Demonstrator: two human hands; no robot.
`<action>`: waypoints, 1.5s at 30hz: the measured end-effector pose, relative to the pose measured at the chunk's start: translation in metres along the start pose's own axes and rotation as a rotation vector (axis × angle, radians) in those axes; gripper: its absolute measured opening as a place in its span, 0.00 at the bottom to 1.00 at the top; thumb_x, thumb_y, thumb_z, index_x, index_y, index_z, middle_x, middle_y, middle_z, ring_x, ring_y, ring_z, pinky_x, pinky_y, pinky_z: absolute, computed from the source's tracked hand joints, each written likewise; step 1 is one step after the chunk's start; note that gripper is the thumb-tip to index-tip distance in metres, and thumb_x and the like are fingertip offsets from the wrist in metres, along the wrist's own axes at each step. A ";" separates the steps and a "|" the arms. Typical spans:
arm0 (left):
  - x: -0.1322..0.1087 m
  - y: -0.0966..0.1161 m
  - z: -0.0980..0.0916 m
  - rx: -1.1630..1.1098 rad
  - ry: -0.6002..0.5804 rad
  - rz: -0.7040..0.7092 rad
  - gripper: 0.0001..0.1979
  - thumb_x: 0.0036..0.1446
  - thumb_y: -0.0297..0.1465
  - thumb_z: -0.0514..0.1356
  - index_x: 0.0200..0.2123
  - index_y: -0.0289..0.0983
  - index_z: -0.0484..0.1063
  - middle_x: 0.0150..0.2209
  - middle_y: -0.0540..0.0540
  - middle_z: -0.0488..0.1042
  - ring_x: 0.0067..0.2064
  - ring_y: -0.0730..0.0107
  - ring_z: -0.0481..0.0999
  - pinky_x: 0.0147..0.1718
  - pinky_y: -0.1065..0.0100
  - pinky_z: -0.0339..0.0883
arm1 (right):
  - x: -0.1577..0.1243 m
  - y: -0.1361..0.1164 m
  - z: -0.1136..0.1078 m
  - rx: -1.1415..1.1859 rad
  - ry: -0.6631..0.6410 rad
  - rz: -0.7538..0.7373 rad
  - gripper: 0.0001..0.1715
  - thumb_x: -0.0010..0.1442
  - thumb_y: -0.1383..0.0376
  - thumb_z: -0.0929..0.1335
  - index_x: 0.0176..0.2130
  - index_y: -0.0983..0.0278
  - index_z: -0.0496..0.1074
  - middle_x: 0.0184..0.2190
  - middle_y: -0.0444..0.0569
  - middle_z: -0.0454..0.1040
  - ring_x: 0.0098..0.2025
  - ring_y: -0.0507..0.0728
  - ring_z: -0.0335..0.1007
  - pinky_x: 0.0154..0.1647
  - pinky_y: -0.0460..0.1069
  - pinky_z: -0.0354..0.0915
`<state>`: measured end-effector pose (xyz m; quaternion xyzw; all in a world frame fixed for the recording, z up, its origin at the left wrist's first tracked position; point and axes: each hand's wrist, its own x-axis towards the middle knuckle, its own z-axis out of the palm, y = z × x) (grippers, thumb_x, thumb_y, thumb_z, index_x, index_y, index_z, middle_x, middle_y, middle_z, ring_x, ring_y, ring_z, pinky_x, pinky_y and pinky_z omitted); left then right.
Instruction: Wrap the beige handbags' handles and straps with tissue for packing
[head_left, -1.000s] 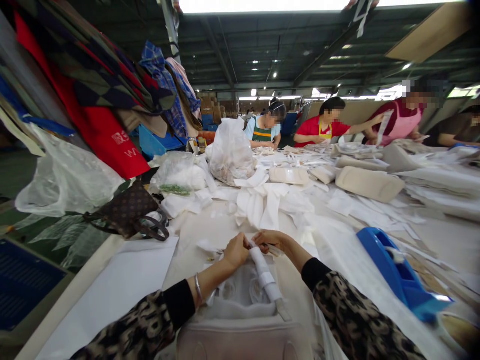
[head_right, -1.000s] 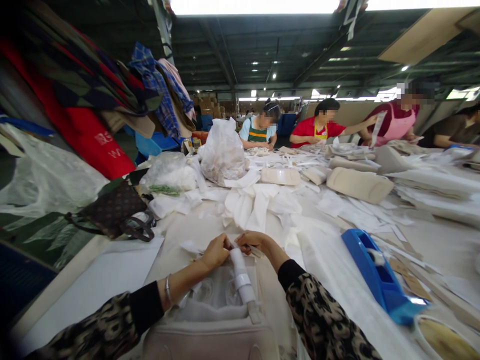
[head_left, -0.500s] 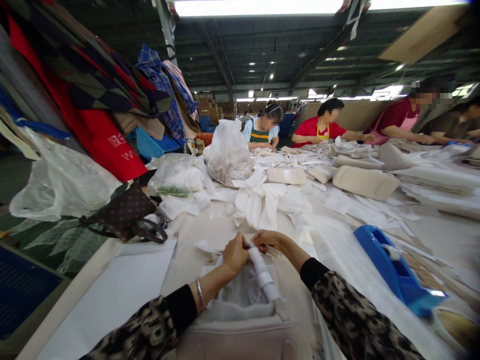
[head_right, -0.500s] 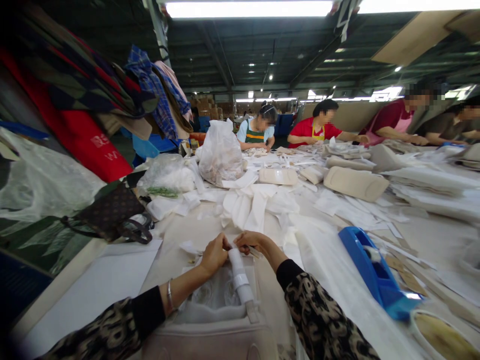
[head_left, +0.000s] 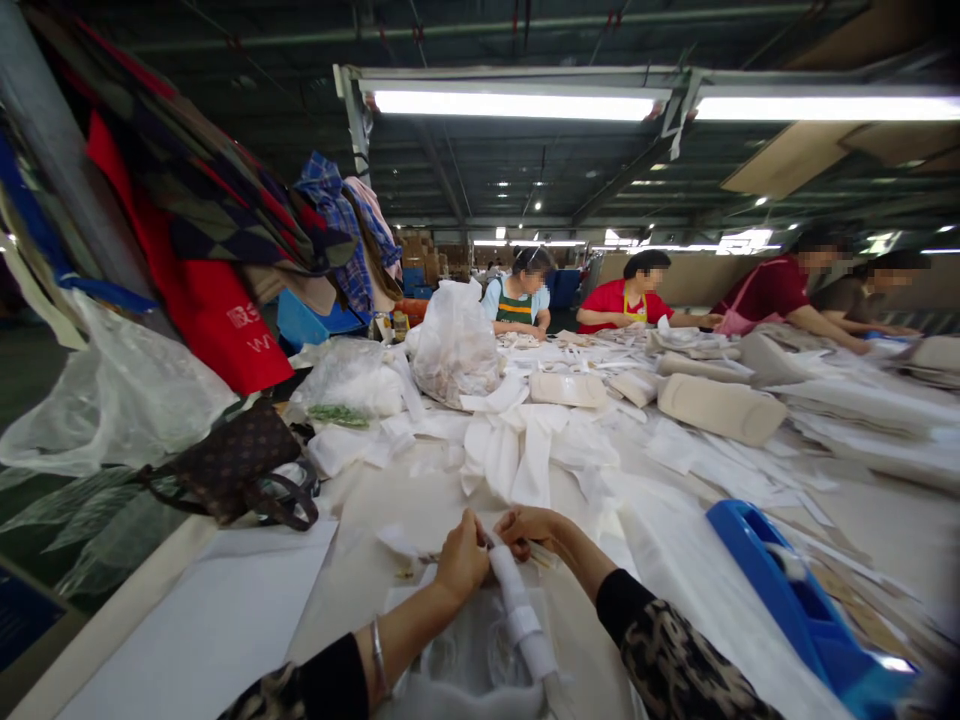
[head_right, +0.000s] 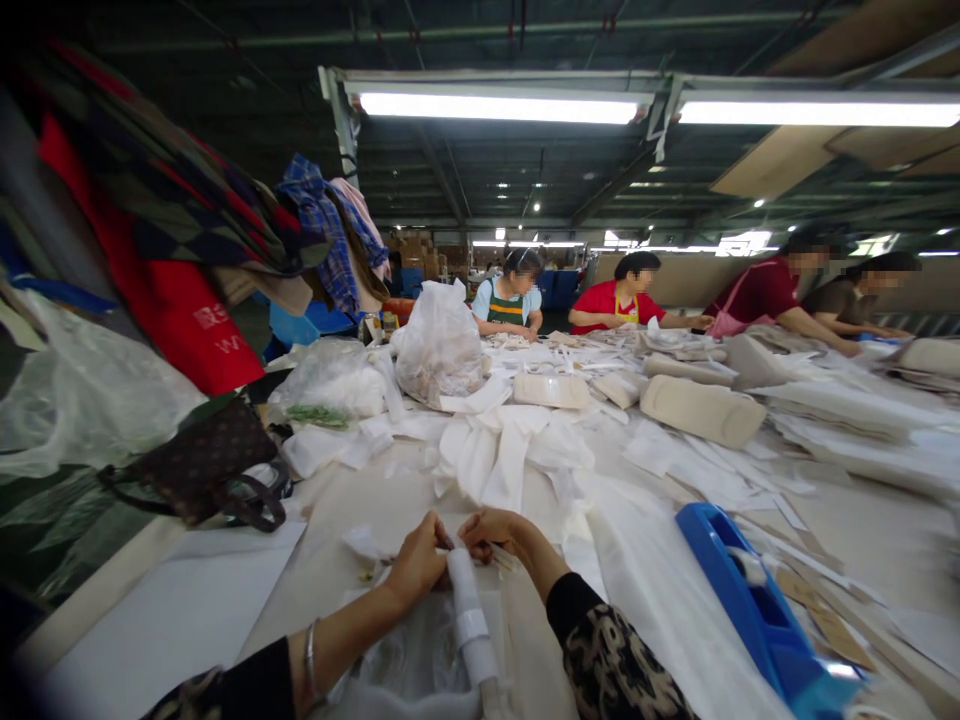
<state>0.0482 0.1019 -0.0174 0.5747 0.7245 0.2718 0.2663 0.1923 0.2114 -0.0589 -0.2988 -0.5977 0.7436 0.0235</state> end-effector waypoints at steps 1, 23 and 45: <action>0.001 -0.001 0.001 -0.015 0.006 -0.001 0.20 0.41 0.34 0.70 0.28 0.40 0.58 0.28 0.50 0.73 0.32 0.66 0.73 0.29 0.71 0.57 | 0.001 0.000 0.001 0.005 0.003 0.004 0.02 0.42 0.70 0.67 0.21 0.67 0.71 0.11 0.39 0.65 0.13 0.46 0.55 0.13 0.40 0.53; 0.003 0.000 -0.001 -0.129 -0.011 -0.003 0.17 0.41 0.24 0.68 0.32 0.38 0.63 0.24 0.54 0.71 0.30 0.68 0.73 0.28 0.72 0.60 | 0.000 0.015 0.016 0.063 0.265 -0.179 0.09 0.40 0.65 0.74 0.23 0.68 0.73 0.12 0.39 0.65 0.13 0.45 0.54 0.15 0.42 0.50; 0.004 -0.004 -0.006 -0.253 -0.009 -0.122 0.19 0.41 0.24 0.66 0.38 0.39 0.67 0.27 0.49 0.73 0.34 0.61 0.75 0.34 0.68 0.63 | -0.008 0.010 0.019 0.162 0.203 -0.094 0.20 0.39 0.66 0.78 0.31 0.65 0.70 0.17 0.37 0.67 0.16 0.45 0.55 0.17 0.42 0.48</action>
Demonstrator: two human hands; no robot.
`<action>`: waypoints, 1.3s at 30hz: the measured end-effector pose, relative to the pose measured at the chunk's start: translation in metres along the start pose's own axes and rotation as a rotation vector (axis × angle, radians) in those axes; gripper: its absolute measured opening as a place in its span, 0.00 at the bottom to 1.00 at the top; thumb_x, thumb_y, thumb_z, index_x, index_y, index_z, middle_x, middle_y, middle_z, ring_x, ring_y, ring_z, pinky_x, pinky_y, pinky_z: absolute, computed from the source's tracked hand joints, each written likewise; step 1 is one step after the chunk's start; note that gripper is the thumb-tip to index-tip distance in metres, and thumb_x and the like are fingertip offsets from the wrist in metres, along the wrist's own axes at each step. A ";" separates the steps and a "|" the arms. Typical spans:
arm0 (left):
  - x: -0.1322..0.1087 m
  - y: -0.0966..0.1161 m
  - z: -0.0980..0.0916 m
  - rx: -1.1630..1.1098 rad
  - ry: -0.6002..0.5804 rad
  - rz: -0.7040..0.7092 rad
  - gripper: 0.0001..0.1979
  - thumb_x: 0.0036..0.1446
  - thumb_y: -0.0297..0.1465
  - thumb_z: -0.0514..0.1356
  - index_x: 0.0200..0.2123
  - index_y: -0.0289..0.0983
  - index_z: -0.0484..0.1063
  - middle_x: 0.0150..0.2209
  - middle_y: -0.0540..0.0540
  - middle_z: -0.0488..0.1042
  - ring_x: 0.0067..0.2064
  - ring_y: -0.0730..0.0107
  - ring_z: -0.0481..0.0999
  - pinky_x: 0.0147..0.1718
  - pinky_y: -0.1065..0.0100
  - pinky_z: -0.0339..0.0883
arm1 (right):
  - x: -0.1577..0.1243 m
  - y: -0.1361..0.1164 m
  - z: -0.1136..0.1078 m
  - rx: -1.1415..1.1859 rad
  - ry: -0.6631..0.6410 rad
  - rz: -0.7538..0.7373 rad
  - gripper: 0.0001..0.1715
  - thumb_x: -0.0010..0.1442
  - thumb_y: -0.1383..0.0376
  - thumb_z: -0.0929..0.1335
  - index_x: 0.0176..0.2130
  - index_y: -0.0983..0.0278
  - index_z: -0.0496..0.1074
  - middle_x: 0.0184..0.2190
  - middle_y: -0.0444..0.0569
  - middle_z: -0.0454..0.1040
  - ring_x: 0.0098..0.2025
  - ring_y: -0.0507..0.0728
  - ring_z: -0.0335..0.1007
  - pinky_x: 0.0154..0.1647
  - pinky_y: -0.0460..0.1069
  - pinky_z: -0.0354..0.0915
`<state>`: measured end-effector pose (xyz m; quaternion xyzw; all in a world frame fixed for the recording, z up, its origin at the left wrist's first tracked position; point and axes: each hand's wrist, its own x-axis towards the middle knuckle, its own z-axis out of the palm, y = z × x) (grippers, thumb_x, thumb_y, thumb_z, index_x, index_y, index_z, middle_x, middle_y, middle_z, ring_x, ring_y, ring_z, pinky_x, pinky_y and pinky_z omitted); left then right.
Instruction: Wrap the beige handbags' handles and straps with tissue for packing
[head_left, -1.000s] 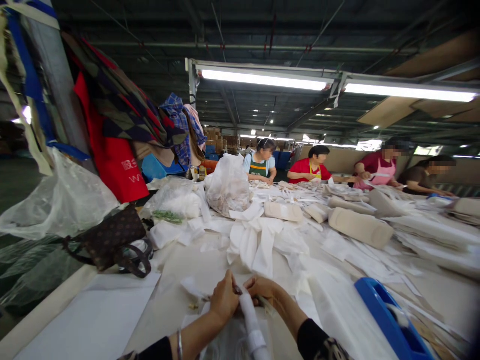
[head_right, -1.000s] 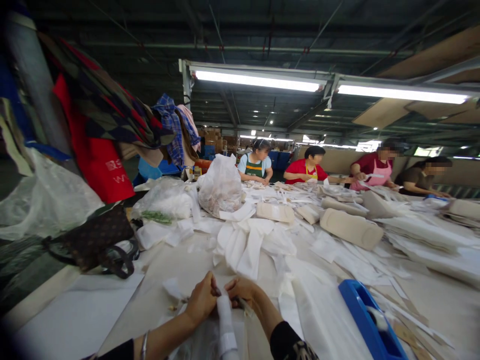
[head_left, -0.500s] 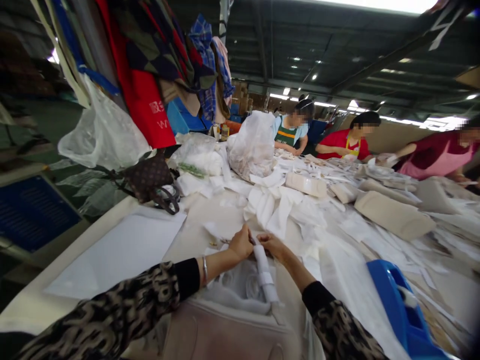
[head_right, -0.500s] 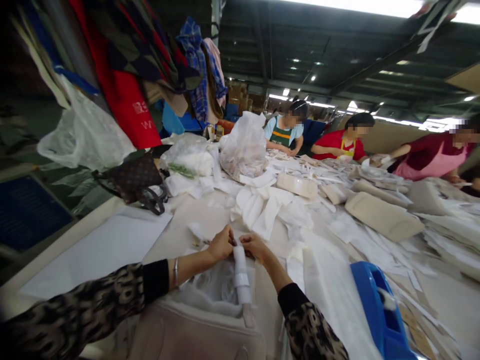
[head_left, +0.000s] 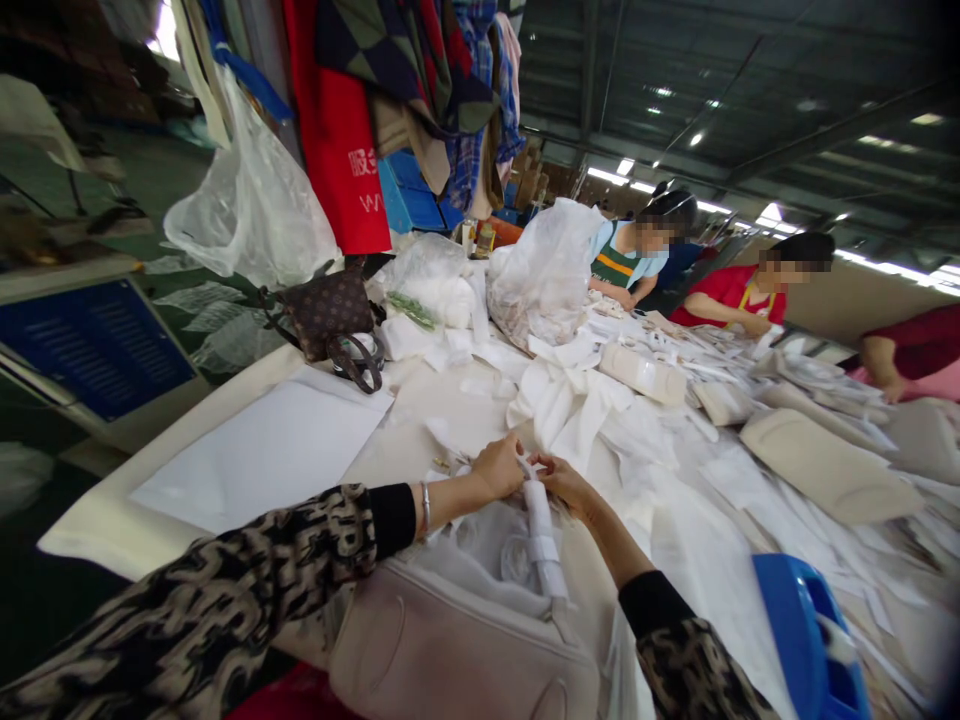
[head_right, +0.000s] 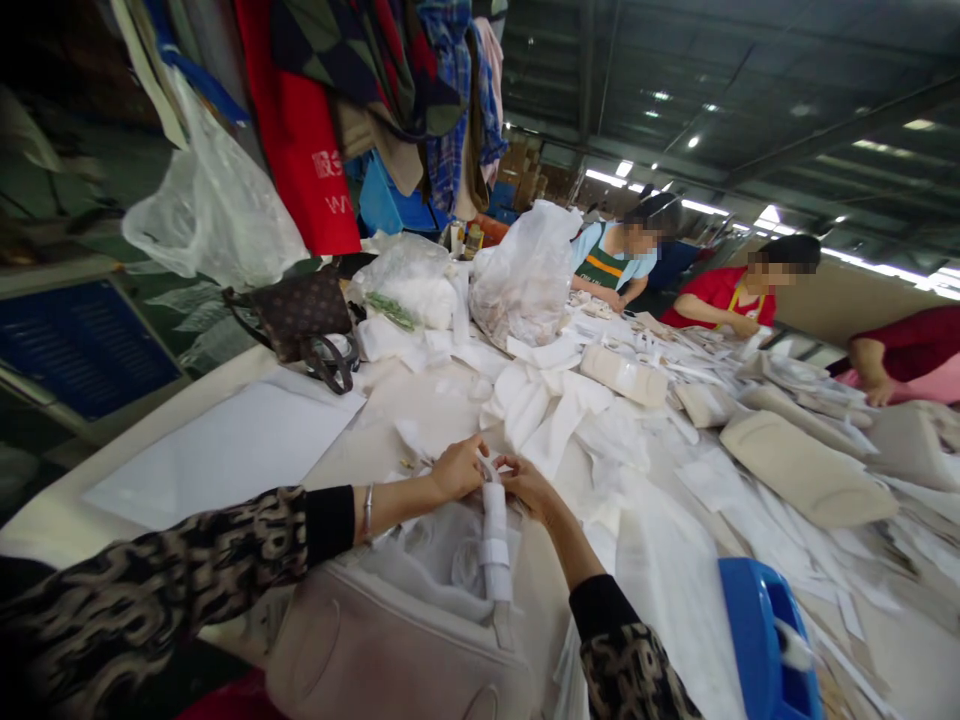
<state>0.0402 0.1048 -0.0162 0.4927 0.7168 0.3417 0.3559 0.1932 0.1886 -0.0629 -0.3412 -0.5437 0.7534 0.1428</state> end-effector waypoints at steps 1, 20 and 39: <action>0.000 0.001 -0.003 -0.041 -0.008 0.000 0.19 0.40 0.23 0.66 0.37 0.39 0.67 0.26 0.50 0.73 0.32 0.63 0.75 0.32 0.69 0.63 | -0.002 -0.005 -0.002 0.005 -0.005 -0.011 0.20 0.39 0.67 0.78 0.32 0.64 0.70 0.18 0.37 0.67 0.17 0.45 0.55 0.17 0.42 0.48; 0.001 0.007 -0.028 -0.957 -0.124 -0.105 0.16 0.47 0.21 0.58 0.40 0.36 0.60 0.27 0.47 0.75 0.25 0.72 0.75 0.34 0.68 0.71 | -0.028 -0.016 0.001 0.238 0.136 -0.286 0.23 0.40 0.59 0.79 0.37 0.64 0.77 0.42 0.52 0.78 0.42 0.56 0.73 0.46 0.50 0.67; -0.001 0.041 -0.051 -0.578 -0.169 0.061 0.22 0.50 0.22 0.57 0.50 0.38 0.66 0.39 0.44 0.76 0.39 0.63 0.78 0.44 0.60 0.71 | -0.001 -0.045 0.025 -0.291 0.278 -0.348 0.11 0.37 0.65 0.76 0.19 0.66 0.72 0.14 0.38 0.64 0.20 0.47 0.54 0.21 0.44 0.47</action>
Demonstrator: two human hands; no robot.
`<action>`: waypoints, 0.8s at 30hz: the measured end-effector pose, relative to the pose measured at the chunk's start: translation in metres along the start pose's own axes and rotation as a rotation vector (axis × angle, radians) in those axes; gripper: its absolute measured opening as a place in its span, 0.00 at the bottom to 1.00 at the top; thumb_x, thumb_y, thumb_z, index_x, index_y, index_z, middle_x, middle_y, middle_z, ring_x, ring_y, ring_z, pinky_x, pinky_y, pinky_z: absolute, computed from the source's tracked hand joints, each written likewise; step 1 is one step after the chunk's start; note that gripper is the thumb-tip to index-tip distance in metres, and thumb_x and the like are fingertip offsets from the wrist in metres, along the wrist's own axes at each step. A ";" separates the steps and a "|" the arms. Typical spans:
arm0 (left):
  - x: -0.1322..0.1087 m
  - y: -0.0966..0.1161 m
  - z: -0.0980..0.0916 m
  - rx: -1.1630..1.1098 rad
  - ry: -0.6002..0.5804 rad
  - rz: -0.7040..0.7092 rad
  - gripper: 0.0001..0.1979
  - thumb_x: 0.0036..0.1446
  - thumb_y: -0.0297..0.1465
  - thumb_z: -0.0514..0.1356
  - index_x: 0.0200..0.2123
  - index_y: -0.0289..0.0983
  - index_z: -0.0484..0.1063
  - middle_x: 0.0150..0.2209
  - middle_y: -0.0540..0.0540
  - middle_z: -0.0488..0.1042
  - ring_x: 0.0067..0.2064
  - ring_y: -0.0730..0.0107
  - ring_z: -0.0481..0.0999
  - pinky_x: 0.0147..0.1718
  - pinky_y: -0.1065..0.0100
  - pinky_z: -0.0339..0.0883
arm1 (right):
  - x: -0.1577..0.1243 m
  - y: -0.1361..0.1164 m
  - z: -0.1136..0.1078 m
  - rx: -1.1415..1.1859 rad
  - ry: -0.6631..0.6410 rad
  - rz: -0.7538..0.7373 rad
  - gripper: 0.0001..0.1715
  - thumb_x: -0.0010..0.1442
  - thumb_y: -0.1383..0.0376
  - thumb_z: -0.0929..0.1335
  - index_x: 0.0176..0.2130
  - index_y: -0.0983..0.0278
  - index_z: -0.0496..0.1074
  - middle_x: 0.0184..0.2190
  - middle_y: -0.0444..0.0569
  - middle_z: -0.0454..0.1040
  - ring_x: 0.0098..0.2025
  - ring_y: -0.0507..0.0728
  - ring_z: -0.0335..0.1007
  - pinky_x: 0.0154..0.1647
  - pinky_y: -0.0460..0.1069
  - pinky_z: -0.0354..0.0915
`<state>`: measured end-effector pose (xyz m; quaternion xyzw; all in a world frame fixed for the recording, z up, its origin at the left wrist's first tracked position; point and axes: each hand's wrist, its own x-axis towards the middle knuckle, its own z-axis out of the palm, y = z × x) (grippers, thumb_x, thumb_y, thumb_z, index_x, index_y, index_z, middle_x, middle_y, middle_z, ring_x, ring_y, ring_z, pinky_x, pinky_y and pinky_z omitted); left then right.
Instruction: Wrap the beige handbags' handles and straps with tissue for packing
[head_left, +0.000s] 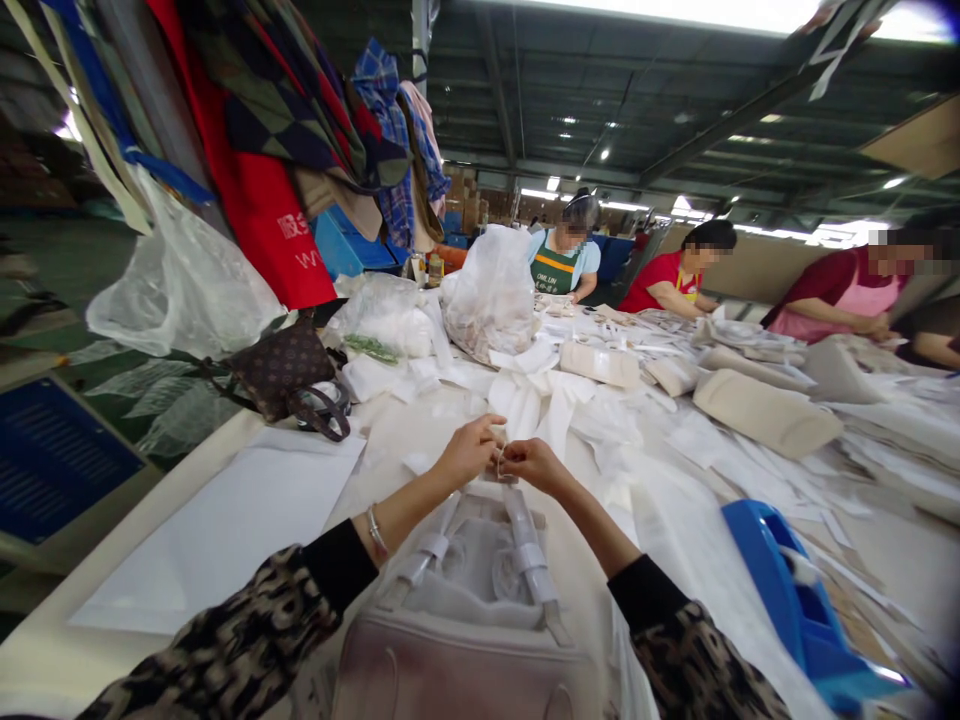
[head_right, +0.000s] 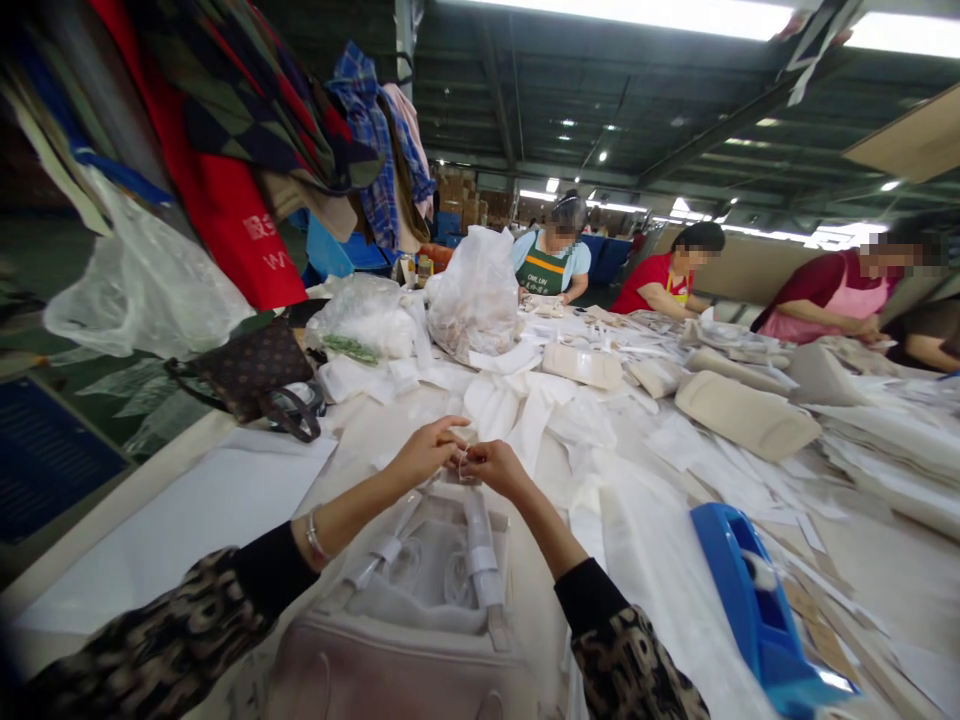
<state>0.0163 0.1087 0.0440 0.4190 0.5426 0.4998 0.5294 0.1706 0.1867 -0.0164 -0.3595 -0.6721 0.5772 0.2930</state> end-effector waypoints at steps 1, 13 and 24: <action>0.002 0.004 0.001 0.114 -0.001 0.052 0.21 0.48 0.21 0.58 0.48 0.39 0.69 0.40 0.44 0.75 0.43 0.62 0.76 0.46 0.61 0.69 | -0.001 -0.002 0.000 0.010 -0.001 -0.004 0.10 0.38 0.64 0.76 0.19 0.66 0.72 0.14 0.39 0.65 0.20 0.47 0.54 0.21 0.44 0.48; 0.027 -0.002 0.013 0.678 -0.237 0.342 0.13 0.54 0.24 0.54 0.41 0.36 0.75 0.41 0.46 0.77 0.42 0.68 0.74 0.44 0.70 0.66 | -0.043 0.000 -0.002 0.257 0.323 0.052 0.17 0.43 0.56 0.75 0.30 0.66 0.77 0.28 0.48 0.77 0.33 0.55 0.68 0.35 0.49 0.59; 0.032 -0.049 0.009 0.588 -0.471 0.230 0.10 0.53 0.27 0.59 0.35 0.36 0.80 0.35 0.47 0.81 0.40 0.65 0.77 0.42 0.70 0.68 | -0.074 0.024 -0.006 0.376 0.745 0.064 0.15 0.45 0.54 0.74 0.29 0.62 0.75 0.29 0.46 0.75 0.32 0.54 0.67 0.31 0.48 0.60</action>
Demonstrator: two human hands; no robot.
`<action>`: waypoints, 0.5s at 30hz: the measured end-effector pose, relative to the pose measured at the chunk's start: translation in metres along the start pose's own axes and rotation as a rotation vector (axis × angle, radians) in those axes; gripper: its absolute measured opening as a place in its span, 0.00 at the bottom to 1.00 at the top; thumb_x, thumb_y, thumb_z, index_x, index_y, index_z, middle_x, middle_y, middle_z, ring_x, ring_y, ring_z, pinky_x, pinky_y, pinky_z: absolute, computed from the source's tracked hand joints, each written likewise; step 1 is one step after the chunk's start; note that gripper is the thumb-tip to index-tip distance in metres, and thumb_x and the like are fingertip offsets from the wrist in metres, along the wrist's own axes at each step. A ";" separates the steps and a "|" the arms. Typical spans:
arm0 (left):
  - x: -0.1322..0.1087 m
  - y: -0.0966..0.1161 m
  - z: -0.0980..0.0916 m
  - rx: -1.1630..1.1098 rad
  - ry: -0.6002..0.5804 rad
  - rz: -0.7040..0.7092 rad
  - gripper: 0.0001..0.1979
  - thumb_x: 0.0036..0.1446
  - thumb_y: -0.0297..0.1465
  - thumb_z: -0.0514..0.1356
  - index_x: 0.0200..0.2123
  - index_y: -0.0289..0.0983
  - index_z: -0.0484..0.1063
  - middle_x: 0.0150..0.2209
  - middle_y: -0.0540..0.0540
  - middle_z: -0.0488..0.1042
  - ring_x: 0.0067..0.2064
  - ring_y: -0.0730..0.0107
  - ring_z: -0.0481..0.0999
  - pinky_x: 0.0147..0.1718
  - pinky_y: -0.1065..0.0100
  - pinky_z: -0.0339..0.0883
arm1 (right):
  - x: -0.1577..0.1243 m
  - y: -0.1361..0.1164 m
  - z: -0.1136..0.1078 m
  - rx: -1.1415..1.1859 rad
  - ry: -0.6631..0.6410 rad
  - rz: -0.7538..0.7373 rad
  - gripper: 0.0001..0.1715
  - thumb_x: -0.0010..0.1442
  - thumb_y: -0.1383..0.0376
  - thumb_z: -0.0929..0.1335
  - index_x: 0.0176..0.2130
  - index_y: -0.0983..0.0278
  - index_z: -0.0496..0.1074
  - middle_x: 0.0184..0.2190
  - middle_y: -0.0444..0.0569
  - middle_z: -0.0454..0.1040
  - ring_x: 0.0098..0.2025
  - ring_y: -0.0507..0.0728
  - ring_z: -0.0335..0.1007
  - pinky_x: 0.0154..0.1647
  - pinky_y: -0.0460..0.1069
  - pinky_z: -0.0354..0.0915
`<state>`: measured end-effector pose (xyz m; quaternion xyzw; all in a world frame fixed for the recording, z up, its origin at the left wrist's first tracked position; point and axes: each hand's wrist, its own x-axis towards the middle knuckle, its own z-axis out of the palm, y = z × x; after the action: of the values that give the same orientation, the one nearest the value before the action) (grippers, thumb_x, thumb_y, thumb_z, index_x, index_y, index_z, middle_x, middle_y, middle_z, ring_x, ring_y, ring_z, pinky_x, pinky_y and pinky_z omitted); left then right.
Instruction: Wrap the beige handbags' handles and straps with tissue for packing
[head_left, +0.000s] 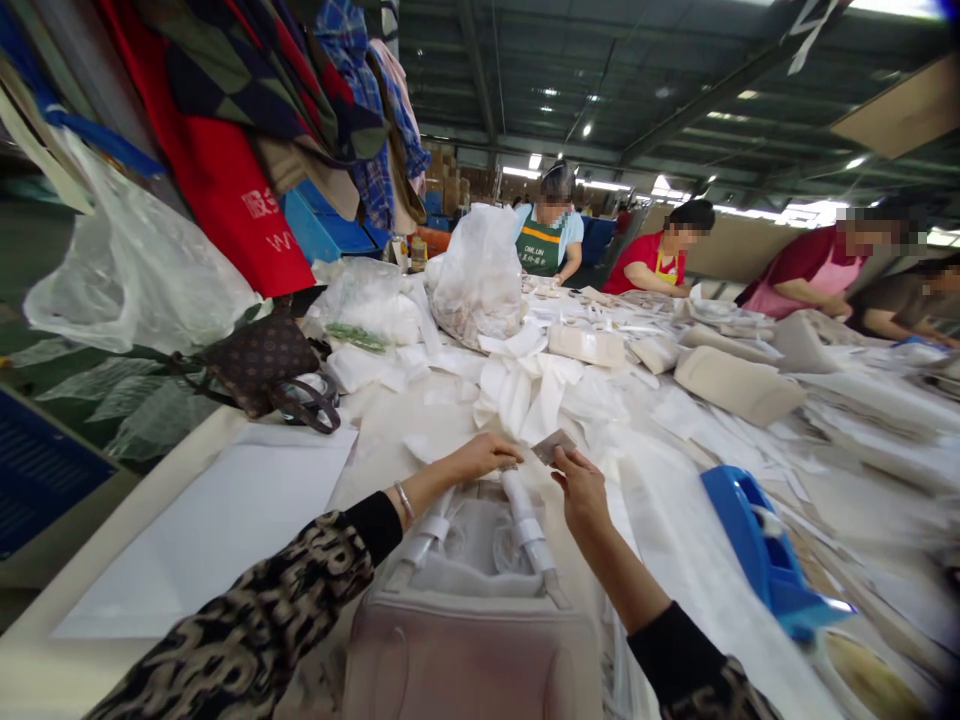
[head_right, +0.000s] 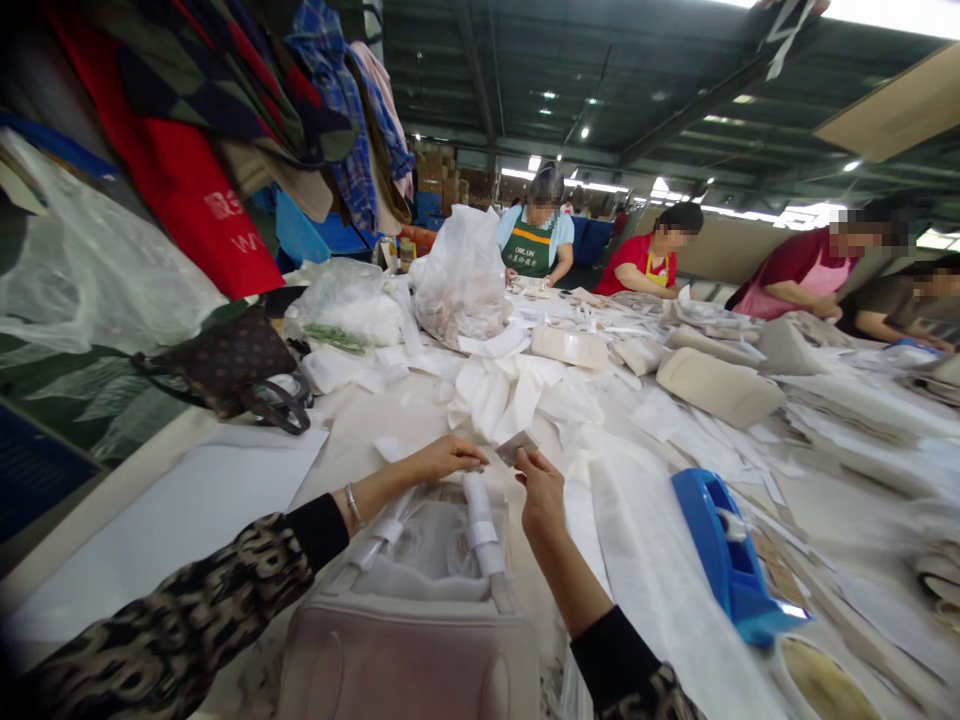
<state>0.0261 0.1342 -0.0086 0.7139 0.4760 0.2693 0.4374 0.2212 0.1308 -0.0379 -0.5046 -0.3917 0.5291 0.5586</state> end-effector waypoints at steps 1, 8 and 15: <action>0.001 0.000 0.001 0.004 -0.008 -0.005 0.09 0.51 0.27 0.60 0.33 0.36 0.81 0.33 0.47 0.81 0.38 0.65 0.77 0.40 0.71 0.68 | 0.000 -0.002 0.000 0.006 0.010 -0.013 0.14 0.45 0.55 0.75 0.27 0.62 0.74 0.26 0.45 0.74 0.31 0.53 0.66 0.30 0.48 0.60; -0.001 0.010 -0.016 0.076 0.108 -0.014 0.04 0.41 0.23 0.65 0.22 0.38 0.78 0.28 0.48 0.79 0.34 0.65 0.76 0.41 0.70 0.68 | -0.003 0.012 -0.014 0.066 0.077 0.053 0.18 0.40 0.53 0.77 0.26 0.60 0.70 0.19 0.41 0.68 0.22 0.52 0.63 0.28 0.50 0.67; -0.149 -0.013 -0.054 -0.027 0.669 -0.094 0.19 0.57 0.41 0.57 0.49 0.40 0.74 0.50 0.42 0.73 0.54 0.58 0.71 0.57 0.58 0.62 | -0.068 0.033 -0.062 0.012 -0.044 0.248 0.25 0.42 0.50 0.77 0.36 0.61 0.74 0.37 0.54 0.79 0.40 0.63 0.76 0.43 0.57 0.73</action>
<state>-0.0822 0.0198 0.0104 0.5572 0.6219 0.4744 0.2786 0.2658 0.0521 -0.0749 -0.5342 -0.3350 0.6074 0.4832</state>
